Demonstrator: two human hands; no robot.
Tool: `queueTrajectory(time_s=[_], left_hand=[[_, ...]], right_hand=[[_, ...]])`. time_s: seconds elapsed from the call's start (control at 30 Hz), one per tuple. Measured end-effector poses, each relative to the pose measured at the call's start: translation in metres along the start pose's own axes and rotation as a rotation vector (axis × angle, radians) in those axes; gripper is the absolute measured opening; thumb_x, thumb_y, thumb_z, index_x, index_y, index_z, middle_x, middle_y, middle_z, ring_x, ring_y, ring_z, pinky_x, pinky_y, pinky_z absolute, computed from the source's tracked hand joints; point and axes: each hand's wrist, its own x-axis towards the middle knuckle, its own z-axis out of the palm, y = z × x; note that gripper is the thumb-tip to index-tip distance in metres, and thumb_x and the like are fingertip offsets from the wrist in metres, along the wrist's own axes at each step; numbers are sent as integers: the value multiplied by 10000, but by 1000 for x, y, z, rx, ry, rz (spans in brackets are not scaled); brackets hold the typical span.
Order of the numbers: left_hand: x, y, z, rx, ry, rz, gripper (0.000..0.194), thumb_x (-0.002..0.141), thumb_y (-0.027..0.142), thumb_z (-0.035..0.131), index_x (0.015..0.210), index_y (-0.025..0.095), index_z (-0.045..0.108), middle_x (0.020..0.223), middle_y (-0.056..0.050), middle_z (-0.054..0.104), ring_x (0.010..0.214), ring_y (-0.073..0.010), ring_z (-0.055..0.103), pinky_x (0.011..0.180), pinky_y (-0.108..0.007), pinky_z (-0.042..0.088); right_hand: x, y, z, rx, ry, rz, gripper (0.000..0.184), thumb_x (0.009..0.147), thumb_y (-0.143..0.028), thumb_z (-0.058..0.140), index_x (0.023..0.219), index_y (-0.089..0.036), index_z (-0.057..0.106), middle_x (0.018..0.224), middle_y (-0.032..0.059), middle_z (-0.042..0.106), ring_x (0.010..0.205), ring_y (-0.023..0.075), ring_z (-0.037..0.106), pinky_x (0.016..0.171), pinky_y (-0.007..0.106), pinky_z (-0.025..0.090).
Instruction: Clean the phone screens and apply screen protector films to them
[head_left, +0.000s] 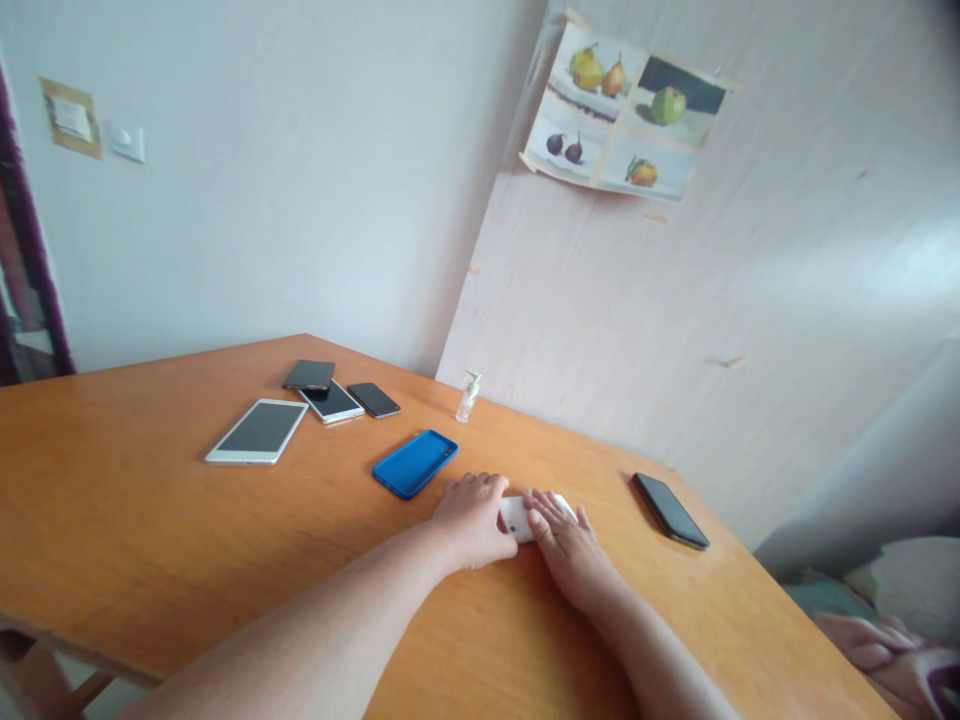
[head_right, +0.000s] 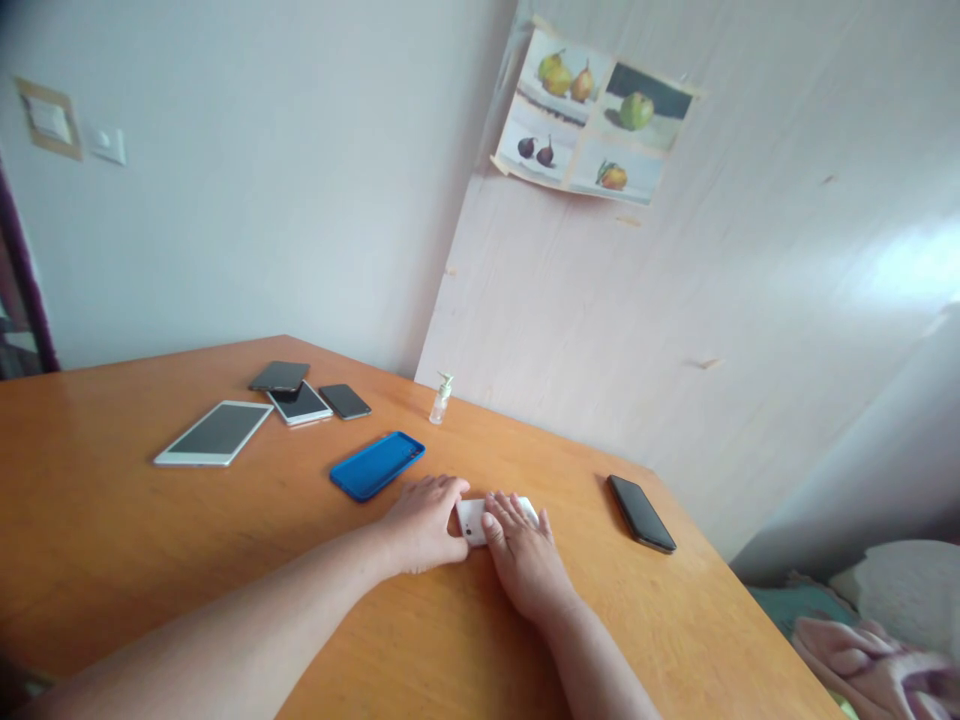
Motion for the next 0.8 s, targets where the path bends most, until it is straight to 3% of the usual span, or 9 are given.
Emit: queueTrajectory(time_s=[0.1, 0.17, 0.4, 0.47, 0.63, 0.7, 0.8], left_hand=[[1, 0, 0, 8, -20, -7, 461, 636, 408, 658, 1045, 229, 545, 1050, -84, 653, 1006, -303, 595, 831, -410, 464], [1, 1, 0, 2, -19, -17, 507, 631, 405, 656, 1090, 226, 537, 1070, -86, 654, 1021, -309, 592, 848, -424, 463], [0, 2, 0, -73, -5, -74, 712, 703, 410, 583, 1347, 171, 396, 1222, -136, 627, 1135, -332, 562, 957, -469, 420], [0, 3, 0, -81, -15, -83, 761, 708, 434, 577, 1381, 153, 360, 1238, -150, 619, 1150, -338, 555, 968, -475, 414], [2, 2, 1, -62, -28, -67, 875, 619, 442, 639, 1389, 141, 352, 1305, -158, 579, 1174, -359, 534, 970, -486, 421], [2, 2, 1, -62, -29, -71, 870, 624, 448, 635, 1387, 139, 356, 1297, -158, 586, 1166, -358, 538, 968, -488, 424], [1, 2, -1, -79, -30, -74, 817, 683, 458, 588, 1395, 138, 348, 1272, -153, 606, 1159, -347, 546, 979, -488, 418]], right_hand=[[10, 21, 0, -68, 43, 203, 620, 986, -559, 159, 1476, -240, 364, 1549, 62, 316, 1464, 261, 169, 1146, 624, 35], [12, 21, 1, -101, 42, 247, 627, 983, -564, 156, 1482, -239, 354, 1554, 56, 304, 1469, 259, 149, 1149, 617, 22], [5, -33, 3, -3, -87, -79, 552, 989, -566, 142, 1452, -381, 379, 1547, -13, 326, 1467, 243, 163, 1143, 618, -18], [6, -31, 2, -2, -77, -63, 552, 988, -570, 140, 1439, -385, 400, 1540, -14, 341, 1466, 251, 166, 1134, 638, -16], [13, -7, 1, -80, 21, 172, 558, 986, -567, 171, 1444, -345, 399, 1539, 13, 348, 1465, 283, 162, 1096, 705, 1], [12, -9, 2, -75, 1, 140, 562, 984, -571, 178, 1451, -342, 390, 1546, 14, 332, 1468, 281, 144, 1106, 692, 3], [8, -22, 4, -25, -60, -22, 558, 986, -573, 157, 1460, -366, 365, 1550, -9, 319, 1472, 248, 137, 1131, 649, -14]])
